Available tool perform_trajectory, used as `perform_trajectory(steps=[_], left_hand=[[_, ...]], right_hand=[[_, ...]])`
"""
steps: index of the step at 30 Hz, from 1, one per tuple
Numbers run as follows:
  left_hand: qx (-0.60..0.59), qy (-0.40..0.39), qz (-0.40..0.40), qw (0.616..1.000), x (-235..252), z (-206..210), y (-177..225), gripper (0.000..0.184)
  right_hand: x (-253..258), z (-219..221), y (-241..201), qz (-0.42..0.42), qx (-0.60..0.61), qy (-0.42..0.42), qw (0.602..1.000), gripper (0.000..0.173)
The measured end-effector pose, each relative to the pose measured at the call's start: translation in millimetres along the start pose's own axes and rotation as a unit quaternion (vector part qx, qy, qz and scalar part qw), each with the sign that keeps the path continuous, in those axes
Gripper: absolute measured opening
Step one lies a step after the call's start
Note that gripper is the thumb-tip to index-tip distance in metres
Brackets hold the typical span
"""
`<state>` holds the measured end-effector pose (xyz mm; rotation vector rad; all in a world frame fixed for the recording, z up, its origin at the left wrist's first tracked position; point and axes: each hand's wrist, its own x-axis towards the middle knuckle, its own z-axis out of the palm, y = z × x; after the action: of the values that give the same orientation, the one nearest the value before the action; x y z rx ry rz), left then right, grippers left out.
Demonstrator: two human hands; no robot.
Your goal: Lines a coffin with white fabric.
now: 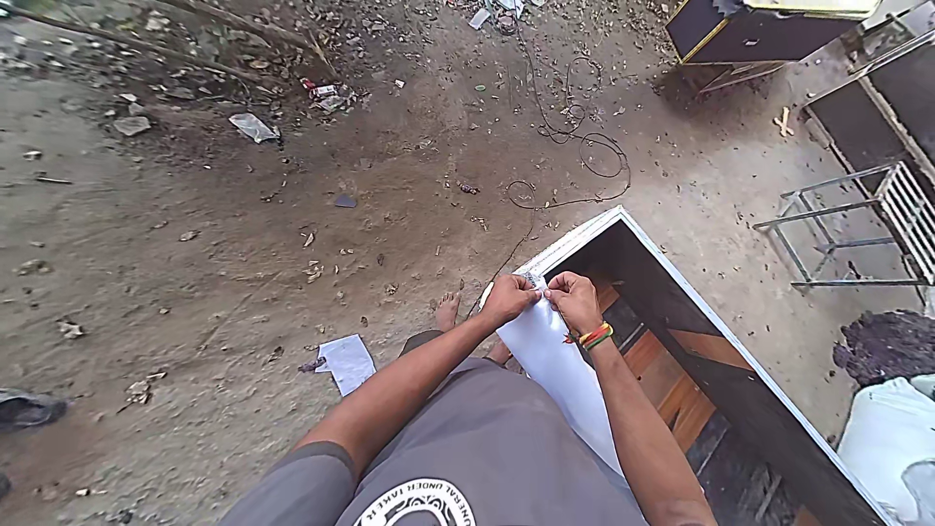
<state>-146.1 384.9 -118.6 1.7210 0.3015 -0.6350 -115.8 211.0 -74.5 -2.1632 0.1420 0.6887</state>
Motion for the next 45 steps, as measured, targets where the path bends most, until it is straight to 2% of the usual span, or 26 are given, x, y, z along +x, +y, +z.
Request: perform_trajectory(steps=[7,12,15,17,21,25,28,31,39,43,45], left_hand=[[0.024,0.014,0.051,0.998,-5,2,-5,0.025],[0.011,0.128,0.144,0.981,-17,19,-14,0.038],[0.042,0.162,0.189,0.968,-16,24,-17,0.040],[0.047,0.179,0.227,0.956,-13,25,-21,0.035],[0.038,0.199,0.282,0.938,-8,28,-22,0.010],[0.036,0.181,0.243,0.952,-2,23,-18,0.007],[0.080,0.144,0.215,0.963,-2,11,-4,0.010],[0.121,0.116,0.249,0.954,0,7,1,0.012],[0.133,0.096,0.302,0.939,12,0,-13,0.019],[0.180,0.084,0.287,0.937,15,-6,-10,0.014],[0.197,0.076,0.273,0.939,15,-7,-5,0.011]], right_hand=[[5,-2,-12,0.033,-0.070,-0.014,0.997,0.012],[8,-4,-18,0.051,-0.093,-0.038,0.994,0.014],[10,-6,-17,0.054,-0.074,-0.050,0.995,0.015],[10,-6,-17,0.055,-0.075,-0.050,0.994,0.016],[11,-8,-19,0.063,-0.069,-0.055,0.994,0.016],[14,-11,-20,0.066,-0.077,-0.075,0.992,0.017],[16,-13,-23,0.045,-0.097,-0.093,0.990,0.017],[12,-19,-22,0.021,-0.118,-0.101,0.988,0.020],[17,-21,-5,-0.043,-0.046,-0.106,0.992,0.025],[15,-31,35,-0.104,0.053,-0.093,0.989,0.035],[13,-49,82,-0.067,0.038,-0.048,0.996,0.040]])
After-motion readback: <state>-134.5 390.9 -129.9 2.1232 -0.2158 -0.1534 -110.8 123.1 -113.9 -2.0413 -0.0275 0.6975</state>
